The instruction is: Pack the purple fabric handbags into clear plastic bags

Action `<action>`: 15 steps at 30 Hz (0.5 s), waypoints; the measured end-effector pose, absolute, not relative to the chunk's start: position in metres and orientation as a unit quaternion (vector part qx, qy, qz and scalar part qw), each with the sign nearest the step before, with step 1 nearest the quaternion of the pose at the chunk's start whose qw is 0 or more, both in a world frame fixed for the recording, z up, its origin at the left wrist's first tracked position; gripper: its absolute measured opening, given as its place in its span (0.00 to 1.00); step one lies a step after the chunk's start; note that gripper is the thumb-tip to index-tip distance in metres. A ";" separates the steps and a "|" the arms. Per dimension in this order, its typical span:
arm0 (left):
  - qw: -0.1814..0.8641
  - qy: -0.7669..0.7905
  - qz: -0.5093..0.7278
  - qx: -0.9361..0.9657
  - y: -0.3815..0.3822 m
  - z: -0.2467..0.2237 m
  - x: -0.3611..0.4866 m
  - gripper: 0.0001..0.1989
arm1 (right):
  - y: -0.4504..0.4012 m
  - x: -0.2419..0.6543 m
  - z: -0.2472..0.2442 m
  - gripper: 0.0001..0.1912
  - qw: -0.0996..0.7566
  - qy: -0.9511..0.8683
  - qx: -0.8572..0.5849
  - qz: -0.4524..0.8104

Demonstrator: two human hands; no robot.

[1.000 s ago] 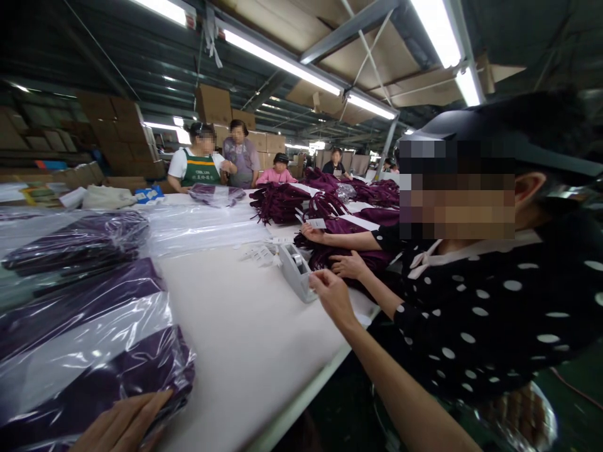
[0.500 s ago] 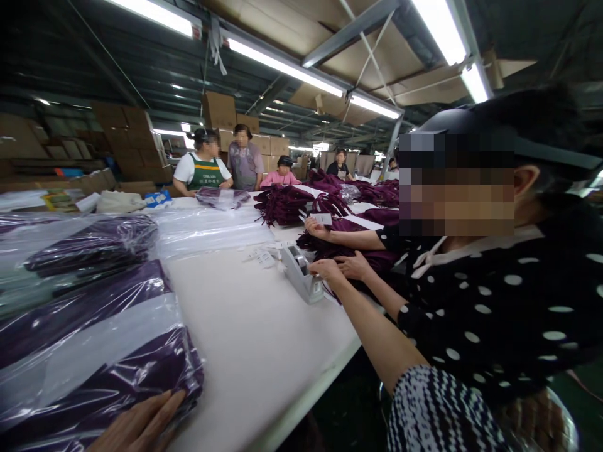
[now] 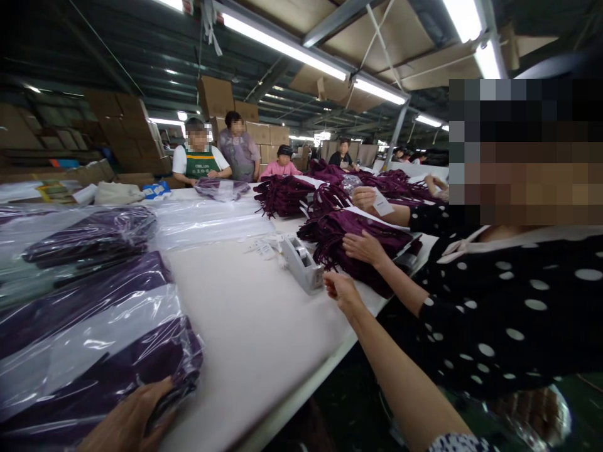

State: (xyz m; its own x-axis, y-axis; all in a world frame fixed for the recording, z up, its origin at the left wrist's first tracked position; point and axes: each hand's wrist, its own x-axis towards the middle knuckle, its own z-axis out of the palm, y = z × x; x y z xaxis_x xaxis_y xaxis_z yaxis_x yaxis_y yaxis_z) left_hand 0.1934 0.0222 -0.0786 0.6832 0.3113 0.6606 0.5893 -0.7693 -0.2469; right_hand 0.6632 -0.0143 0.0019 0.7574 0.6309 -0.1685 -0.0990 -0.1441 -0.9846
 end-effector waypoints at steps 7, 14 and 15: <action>0.158 -0.289 -0.332 -0.884 0.001 -0.052 0.213 0.08 | -0.032 0.663 -0.014 0.11 0.612 -0.152 -0.710 0.315; 0.153 -0.304 -0.316 -0.886 -0.002 -0.039 0.222 0.05 | -0.045 0.513 0.001 0.18 0.587 -0.275 -0.570 0.505; 0.156 -0.302 -0.315 -0.886 -0.002 -0.037 0.223 0.05 | -0.046 0.481 0.004 0.18 0.576 -0.283 -0.548 0.536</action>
